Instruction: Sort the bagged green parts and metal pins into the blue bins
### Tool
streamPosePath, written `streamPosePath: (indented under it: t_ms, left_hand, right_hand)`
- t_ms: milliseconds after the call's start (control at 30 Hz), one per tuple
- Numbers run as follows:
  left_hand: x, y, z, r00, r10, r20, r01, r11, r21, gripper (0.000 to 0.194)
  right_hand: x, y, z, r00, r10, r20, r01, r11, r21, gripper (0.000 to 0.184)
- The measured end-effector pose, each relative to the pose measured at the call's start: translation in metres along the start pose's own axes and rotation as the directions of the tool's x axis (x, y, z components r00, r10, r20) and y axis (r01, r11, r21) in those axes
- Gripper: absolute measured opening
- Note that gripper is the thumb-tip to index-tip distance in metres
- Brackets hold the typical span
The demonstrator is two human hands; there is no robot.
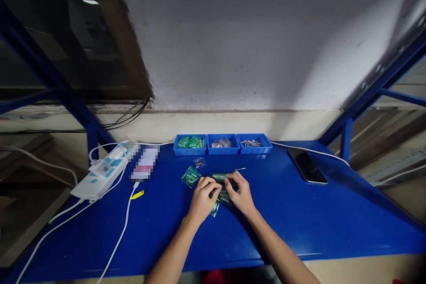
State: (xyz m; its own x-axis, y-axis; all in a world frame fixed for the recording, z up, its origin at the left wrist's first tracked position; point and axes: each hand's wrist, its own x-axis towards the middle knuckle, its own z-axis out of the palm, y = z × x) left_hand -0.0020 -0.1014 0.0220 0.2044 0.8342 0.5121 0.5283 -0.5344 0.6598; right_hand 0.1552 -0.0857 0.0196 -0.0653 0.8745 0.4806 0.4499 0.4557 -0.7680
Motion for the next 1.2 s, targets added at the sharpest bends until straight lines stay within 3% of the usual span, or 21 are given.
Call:
streamPosePath:
  t_ms: [100,200,267,367,433,567,633,733,833,900,1033,1133,1200]
  left_hand:
    - [0.001,0.002,-0.004,0.981,-0.193,-0.012,0.189,0.973,-0.135,0.019]
    - [0.0,-0.001,-0.007,0.914,-0.405,0.011,0.391,0.874,-0.287,0.034]
    - [0.0,-0.004,-0.007,0.886,-0.46,0.046,0.446,0.823,-0.353,0.035]
    - [0.001,-0.006,-0.004,0.89,-0.454,0.041,0.432,0.811,-0.395,0.029]
    - [0.001,-0.005,-0.004,0.907,-0.421,-0.018,0.387,0.848,-0.362,0.023]
    - [-0.001,0.001,-0.004,0.977,-0.183,-0.112,0.163,0.973,-0.163,0.011]
    - [-0.003,0.004,-0.003,0.991,-0.077,-0.106,0.07,0.995,-0.076,0.014]
    - [-0.004,0.009,-0.002,0.996,-0.033,-0.088,0.032,0.999,-0.016,0.017]
    - [-0.002,0.012,-0.003,0.994,-0.1,-0.05,0.096,0.993,-0.07,0.019]
    - [-0.002,0.011,-0.003,0.974,-0.226,-0.032,0.217,0.961,-0.171,0.02]
    - [-0.003,0.003,-0.004,0.867,-0.499,-0.011,0.456,0.801,-0.387,0.04]
    - [-0.002,-0.002,-0.007,0.842,-0.538,0.037,0.493,0.741,-0.456,0.036]
    - [-0.001,-0.002,-0.009,0.867,-0.498,-0.01,0.452,0.794,-0.406,0.031]
  right_hand:
    - [-0.001,0.0,0.0,0.998,-0.062,0.016,0.062,0.998,0.026,0.013]
    - [-0.004,-0.001,0.001,0.986,-0.149,0.079,0.146,0.988,0.04,0.019]
    - [-0.006,-0.002,0.003,0.975,-0.189,0.118,0.186,0.982,0.03,0.025]
    - [-0.007,-0.004,0.003,0.971,-0.196,0.134,0.197,0.98,0.01,0.033]
    - [-0.007,-0.006,0.003,0.976,-0.168,0.135,0.168,0.986,0.013,0.032]
    - [-0.004,-0.01,0.001,0.992,-0.057,0.115,0.053,0.998,0.037,0.017]
    - [-0.003,-0.011,0.001,0.993,0.012,0.121,-0.021,0.997,0.077,0.021]
    - [0.0,-0.01,0.002,0.987,0.097,0.125,-0.111,0.988,0.103,0.031]
    - [0.0,-0.007,0.004,0.99,0.118,0.079,-0.125,0.988,0.092,0.029]
    - [-0.001,-0.005,0.004,0.997,0.053,0.058,-0.058,0.996,0.074,0.025]
    - [-0.005,-0.003,0.003,0.983,-0.138,0.12,0.134,0.99,0.039,0.028]
    - [-0.006,-0.003,0.003,0.978,-0.176,0.114,0.173,0.984,0.04,0.034]
    - [-0.006,-0.003,0.004,0.985,-0.145,0.095,0.14,0.989,0.051,0.034]
